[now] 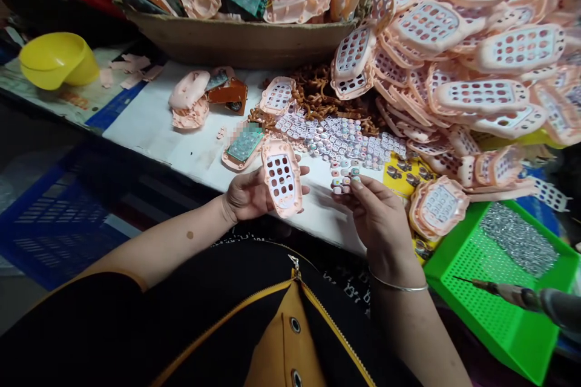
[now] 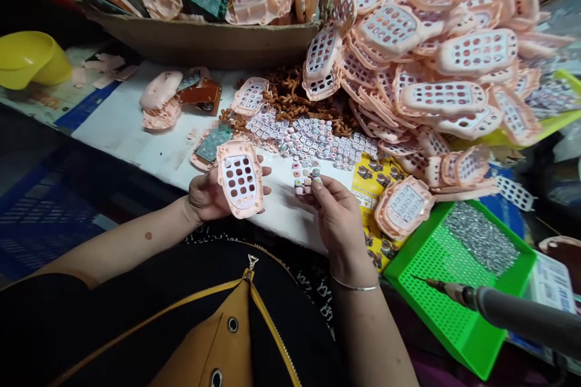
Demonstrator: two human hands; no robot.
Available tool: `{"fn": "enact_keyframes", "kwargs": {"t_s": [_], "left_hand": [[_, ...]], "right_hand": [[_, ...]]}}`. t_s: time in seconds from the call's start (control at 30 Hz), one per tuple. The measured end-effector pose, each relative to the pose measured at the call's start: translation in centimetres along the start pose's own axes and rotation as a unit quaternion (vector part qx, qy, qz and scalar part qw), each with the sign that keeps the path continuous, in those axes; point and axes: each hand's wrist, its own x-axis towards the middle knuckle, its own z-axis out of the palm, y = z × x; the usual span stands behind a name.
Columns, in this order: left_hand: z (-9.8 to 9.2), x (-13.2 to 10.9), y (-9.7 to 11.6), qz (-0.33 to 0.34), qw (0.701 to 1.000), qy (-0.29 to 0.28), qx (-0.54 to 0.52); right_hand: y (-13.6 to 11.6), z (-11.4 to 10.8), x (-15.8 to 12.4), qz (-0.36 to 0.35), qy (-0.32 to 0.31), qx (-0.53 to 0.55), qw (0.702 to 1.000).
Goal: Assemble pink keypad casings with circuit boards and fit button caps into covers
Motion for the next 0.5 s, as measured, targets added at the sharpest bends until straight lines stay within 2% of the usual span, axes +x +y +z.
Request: {"fn": "enact_keyframes", "kwargs": {"t_s": [0.13, 0.23, 0.33, 0.4, 0.5], "left_hand": [[-0.2, 0.0, 0.0, -0.018, 0.999, -0.025, 0.007], [-0.3, 0.2, 0.0, -0.045, 0.997, -0.057, 0.013], [-0.5, 0.3, 0.0, -0.067, 0.995, -0.073, 0.014], [-0.6, 0.4, -0.1, -0.074, 0.994, -0.073, 0.016], [-0.7, 0.4, -0.1, -0.075, 0.994, -0.080, 0.012]], "right_hand": [[0.4, 0.4, 0.0, -0.008, 0.015, 0.040, 0.999], [1.0, 0.8, 0.2, 0.027, 0.040, 0.086, 0.995], [1.5, 1.5, 0.1, 0.040, -0.002, 0.075, 0.996], [1.6, 2.0, -0.2, -0.014, -0.024, 0.029, 0.999], [1.4, 2.8, -0.7, -0.158, 0.028, -0.062, 0.985]]}}
